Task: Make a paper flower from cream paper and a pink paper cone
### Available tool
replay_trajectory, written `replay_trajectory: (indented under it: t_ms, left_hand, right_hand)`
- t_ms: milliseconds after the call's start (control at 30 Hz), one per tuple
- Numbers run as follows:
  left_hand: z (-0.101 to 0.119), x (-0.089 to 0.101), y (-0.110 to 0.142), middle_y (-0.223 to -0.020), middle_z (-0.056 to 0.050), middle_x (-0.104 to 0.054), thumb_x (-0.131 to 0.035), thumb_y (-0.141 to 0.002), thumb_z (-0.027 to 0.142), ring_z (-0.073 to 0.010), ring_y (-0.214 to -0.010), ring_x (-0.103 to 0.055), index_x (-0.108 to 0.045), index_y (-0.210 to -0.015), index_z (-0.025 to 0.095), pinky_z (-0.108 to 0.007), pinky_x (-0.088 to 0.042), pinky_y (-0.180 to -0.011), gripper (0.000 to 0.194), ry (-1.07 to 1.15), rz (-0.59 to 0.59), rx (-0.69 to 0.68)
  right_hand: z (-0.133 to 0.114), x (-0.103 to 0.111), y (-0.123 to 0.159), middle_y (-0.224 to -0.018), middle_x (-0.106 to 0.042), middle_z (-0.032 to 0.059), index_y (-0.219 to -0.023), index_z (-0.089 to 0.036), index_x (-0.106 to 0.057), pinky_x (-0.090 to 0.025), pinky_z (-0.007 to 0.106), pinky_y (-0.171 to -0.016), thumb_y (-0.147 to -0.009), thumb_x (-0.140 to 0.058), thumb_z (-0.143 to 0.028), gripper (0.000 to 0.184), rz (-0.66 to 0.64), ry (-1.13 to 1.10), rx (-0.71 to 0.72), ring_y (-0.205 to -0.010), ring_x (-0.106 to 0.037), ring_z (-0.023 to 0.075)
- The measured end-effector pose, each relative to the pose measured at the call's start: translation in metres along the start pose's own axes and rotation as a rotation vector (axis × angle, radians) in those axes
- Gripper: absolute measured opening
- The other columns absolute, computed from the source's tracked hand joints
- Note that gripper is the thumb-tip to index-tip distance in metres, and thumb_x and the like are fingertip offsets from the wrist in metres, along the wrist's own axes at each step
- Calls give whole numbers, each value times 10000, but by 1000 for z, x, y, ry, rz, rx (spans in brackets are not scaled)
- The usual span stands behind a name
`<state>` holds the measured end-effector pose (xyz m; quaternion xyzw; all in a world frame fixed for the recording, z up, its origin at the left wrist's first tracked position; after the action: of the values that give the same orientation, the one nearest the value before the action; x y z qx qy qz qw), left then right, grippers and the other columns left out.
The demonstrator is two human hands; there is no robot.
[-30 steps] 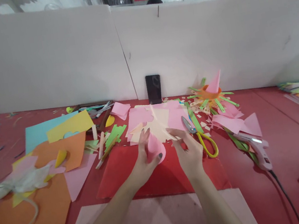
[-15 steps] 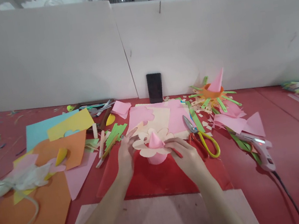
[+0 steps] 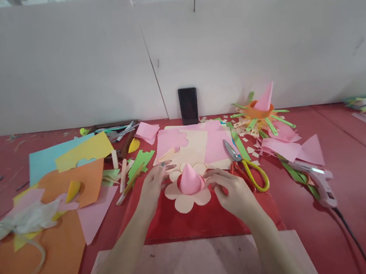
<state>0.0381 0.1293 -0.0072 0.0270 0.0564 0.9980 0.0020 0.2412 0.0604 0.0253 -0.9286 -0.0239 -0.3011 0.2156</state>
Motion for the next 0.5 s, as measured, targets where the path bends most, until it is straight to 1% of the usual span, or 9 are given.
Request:
replay_trajectory:
  t_ms: [67,133,200,233,267,333,400,500]
  left_hand:
    - [2,-1,0,-1025,-116,-666,-627,-692,335,-208,-853,-642,-614,-1017,164,-274,-493,-663,367,-25,-20,-20]
    - [2,-3,-1,-1026,-112,-661,-664,-640,263,-189,-818,-644,-610,-1009,161,-267,-488,-671,387,-33,-45,-25]
    - [-1,-4,-2,-1050,-114,-648,-665,-633,253,-177,-795,-643,-608,-1007,160,-263,-486,-658,389,-26,-61,-24]
    - [-2,-4,-2,-1062,-115,-642,-664,-633,255,-176,-788,-642,-610,-1002,161,-263,-485,-647,385,-25,-69,-28]
    - [-4,-5,-3,-1069,-114,-639,-663,-633,256,-176,-782,-640,-613,-997,164,-263,-485,-636,379,-28,-81,-32]
    - [-7,-5,-4,-1053,-102,-645,-661,-627,249,-177,-775,-638,-624,-979,169,-261,-486,-624,362,-42,-95,-36]
    - [-12,-4,-5,-1006,-84,-661,-654,-622,235,-179,-775,-636,-632,-965,179,-260,-489,-623,349,-76,-83,-34]
    - [-16,-4,-5,-963,-60,-670,-626,-634,222,-182,-782,-632,-641,-952,208,-263,-496,-626,319,-169,-69,-55]
  right_hand:
    - [2,2,-1,-1000,-627,55,-815,-220,-604,-495,255,-636,-758,-404,-48,270,53,-1,-23,-827,-629,170]
    - [7,5,-2,-962,-614,62,-839,-212,-585,-464,243,-538,-788,-446,-112,179,126,37,-78,-685,-607,149]
    - [13,6,-3,-910,-598,51,-838,-208,-566,-439,249,-508,-811,-498,-204,73,181,92,-154,-571,-551,123]
    - [16,5,-3,-887,-591,42,-828,-208,-559,-435,254,-515,-816,-520,-250,58,184,110,-186,-542,-526,115]
    - [18,2,-3,-872,-585,34,-820,-209,-556,-433,259,-528,-816,-538,-287,80,166,118,-208,-531,-510,110]
    - [21,-6,-3,-859,-577,24,-810,-212,-557,-429,263,-549,-801,-573,-336,126,86,105,-226,-546,-503,111]
    - [21,-14,-2,-842,-566,17,-819,-217,-561,-424,259,-562,-778,-608,-345,142,0,71,-229,-601,-520,126]
    - [20,-20,-2,-786,-543,5,-810,-223,-563,-417,255,-573,-750,-639,-317,135,-59,44,-239,-661,-526,147]
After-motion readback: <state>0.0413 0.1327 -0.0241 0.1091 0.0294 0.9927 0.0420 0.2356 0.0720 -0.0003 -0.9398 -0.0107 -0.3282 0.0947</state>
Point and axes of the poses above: each hand's wrist, its own y-axis away from the middle knuckle, its own x-axis out of the back of the hand, z = x × y, the point moved 6 cm from there along -y, towards the middle knuckle
